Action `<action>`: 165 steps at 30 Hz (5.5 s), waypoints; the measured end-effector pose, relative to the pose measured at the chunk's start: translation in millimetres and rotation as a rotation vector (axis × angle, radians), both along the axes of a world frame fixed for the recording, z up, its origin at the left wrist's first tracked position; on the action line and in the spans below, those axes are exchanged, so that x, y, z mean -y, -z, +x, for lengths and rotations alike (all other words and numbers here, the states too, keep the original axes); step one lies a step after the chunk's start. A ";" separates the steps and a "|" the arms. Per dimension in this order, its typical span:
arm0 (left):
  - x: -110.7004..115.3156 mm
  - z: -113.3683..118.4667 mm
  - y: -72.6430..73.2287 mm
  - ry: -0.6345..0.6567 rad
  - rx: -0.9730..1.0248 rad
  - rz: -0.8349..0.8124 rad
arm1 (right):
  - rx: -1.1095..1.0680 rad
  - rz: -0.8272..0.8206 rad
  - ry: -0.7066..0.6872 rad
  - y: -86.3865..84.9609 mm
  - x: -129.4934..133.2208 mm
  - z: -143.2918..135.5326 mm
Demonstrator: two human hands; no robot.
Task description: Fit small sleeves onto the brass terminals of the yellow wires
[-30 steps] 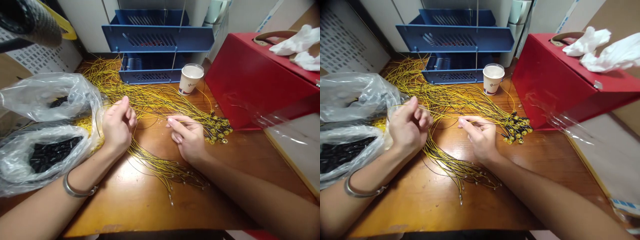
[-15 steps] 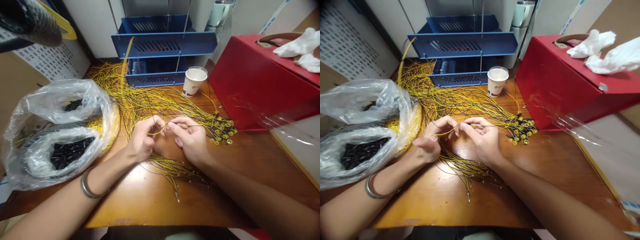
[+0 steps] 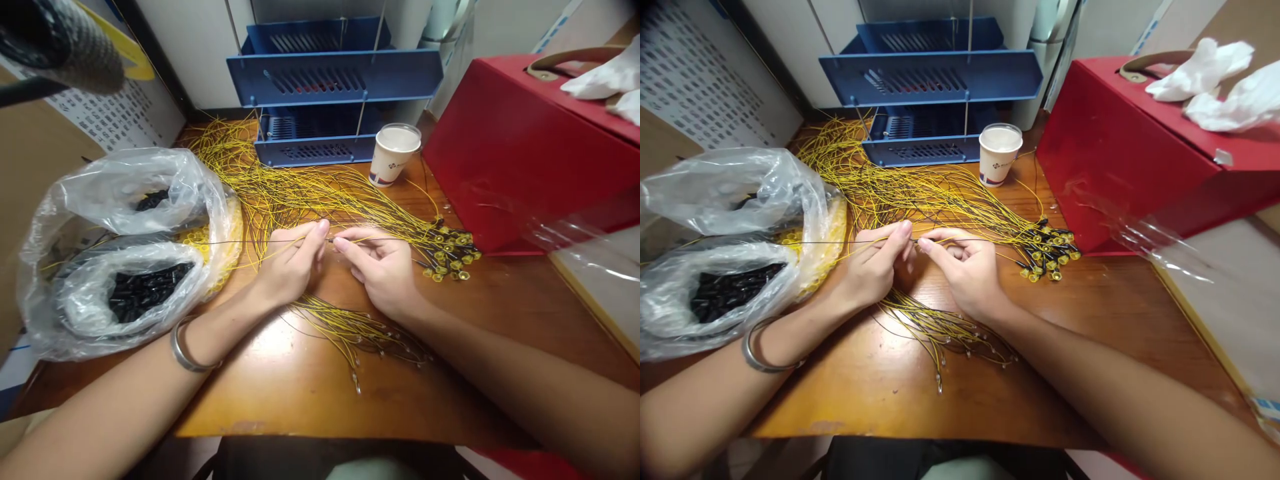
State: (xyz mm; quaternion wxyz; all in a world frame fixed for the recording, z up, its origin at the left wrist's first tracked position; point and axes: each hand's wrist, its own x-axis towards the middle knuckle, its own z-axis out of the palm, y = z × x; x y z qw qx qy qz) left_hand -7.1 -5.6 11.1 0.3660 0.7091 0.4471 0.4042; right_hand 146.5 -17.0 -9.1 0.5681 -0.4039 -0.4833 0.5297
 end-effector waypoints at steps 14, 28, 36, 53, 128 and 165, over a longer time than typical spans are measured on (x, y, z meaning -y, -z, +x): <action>-2.3 -4.4 2.1 0.123 0.018 -0.040 | -0.011 0.002 0.010 1.0 -1.2 0.0; 2.6 -3.0 -2.4 0.005 0.003 -0.024 | 0.124 0.071 -0.014 -0.1 1.8 2.6; 2.6 -2.2 -5.1 -0.144 0.046 0.018 | 0.086 0.000 0.000 -0.9 1.4 0.3; 2.2 -1.8 -3.2 0.026 0.109 -0.082 | 0.083 -0.007 -0.022 0.6 0.7 0.7; -3.4 -2.9 8.0 0.043 0.060 -0.019 | 0.069 0.002 -0.011 4.0 1.0 -1.9; -6.3 -1.9 3.9 -0.033 0.123 -0.027 | 0.030 -0.047 0.008 5.8 -0.2 -1.4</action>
